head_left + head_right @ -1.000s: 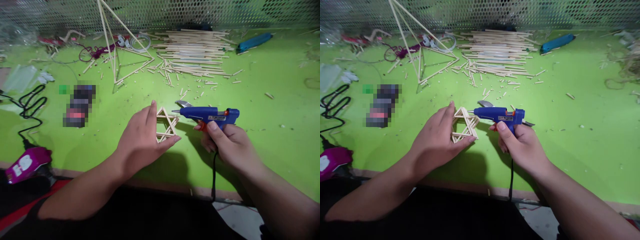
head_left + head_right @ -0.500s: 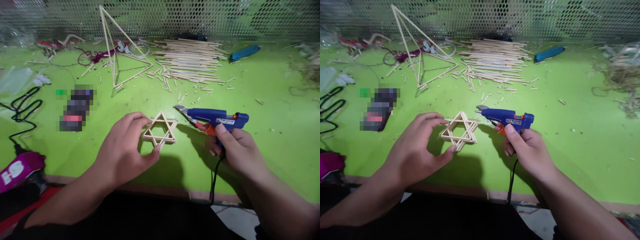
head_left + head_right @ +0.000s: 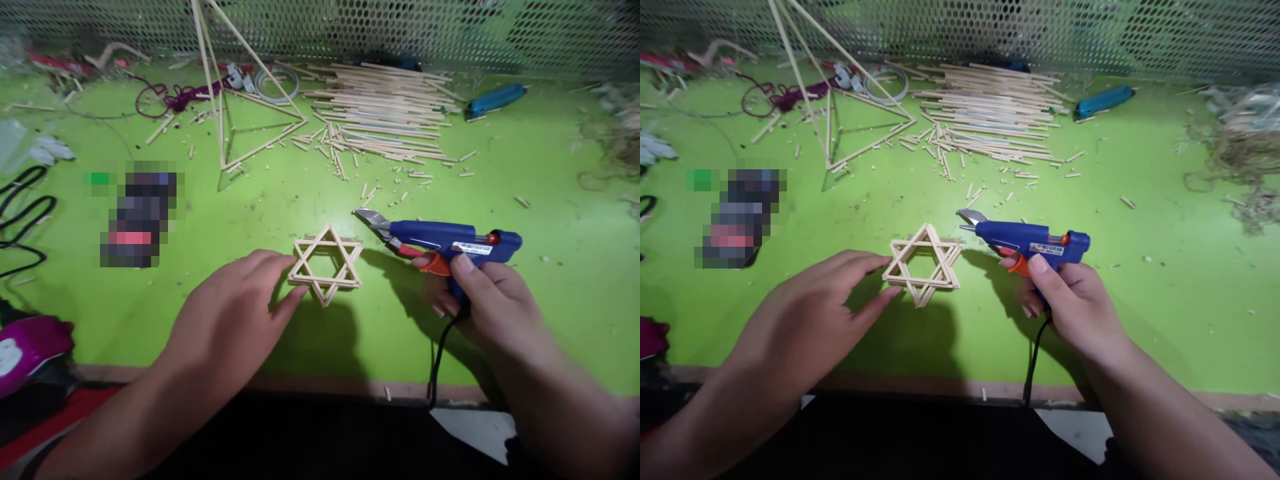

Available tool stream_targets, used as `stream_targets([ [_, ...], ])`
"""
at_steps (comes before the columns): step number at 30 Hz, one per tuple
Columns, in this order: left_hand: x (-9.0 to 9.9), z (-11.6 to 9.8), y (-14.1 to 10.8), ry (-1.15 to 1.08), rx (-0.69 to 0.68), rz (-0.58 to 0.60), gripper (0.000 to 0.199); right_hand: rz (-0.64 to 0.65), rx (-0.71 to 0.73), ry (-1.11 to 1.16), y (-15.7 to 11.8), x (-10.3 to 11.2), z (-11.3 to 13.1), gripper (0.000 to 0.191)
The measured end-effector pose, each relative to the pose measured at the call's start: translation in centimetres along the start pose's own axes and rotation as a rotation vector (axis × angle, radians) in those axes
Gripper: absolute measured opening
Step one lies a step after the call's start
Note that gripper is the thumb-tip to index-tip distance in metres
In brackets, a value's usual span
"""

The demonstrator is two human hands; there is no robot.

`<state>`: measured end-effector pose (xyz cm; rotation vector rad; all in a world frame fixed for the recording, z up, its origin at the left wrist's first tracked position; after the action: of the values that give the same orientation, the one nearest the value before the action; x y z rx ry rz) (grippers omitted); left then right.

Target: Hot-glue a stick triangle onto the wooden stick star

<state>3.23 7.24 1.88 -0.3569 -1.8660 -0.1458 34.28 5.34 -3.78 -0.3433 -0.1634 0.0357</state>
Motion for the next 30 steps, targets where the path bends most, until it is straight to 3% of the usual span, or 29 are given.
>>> stream_targets([
  [6, 0.3, -0.2, 0.2, -0.019, -0.047, -0.017, 0.029, -0.019, -0.014, 0.14, 0.0, -0.6, 0.0, 0.04],
  [15, 1.2, -0.8, -0.2, -0.037, -0.158, -0.104, 0.024, -0.022, -0.072, 0.021, 0.1, -4.3, 1.4, 0.039],
  [20, 1.5, -0.8, -0.3, -0.044, -0.169, -0.133, 0.022, -0.161, -0.025, -0.034, -0.5, -4.5, 1.5, 0.031],
  [24, 1.4, -0.9, -0.3, -0.049, -0.18, -0.13, 0.02, -0.162, -0.004, -0.141, -0.6, -4.5, 1.4, 0.032],
  [30, 1.3, -0.8, -0.1, -0.053, -0.168, -0.111, 0.021, -0.133, -0.016, -0.078, -0.5, -4.4, 1.4, 0.032],
])
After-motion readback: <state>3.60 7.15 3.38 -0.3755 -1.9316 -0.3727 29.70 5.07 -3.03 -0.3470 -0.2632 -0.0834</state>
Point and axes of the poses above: each hand's wrist, its own y-axis towards the middle knuckle, its own x-axis out of the back of the hand, z = x × y, the point moved 8 cm from there along y, towards the middle knuckle, and after that the axes turned 1 degree about -y, right-handed, at the moved point
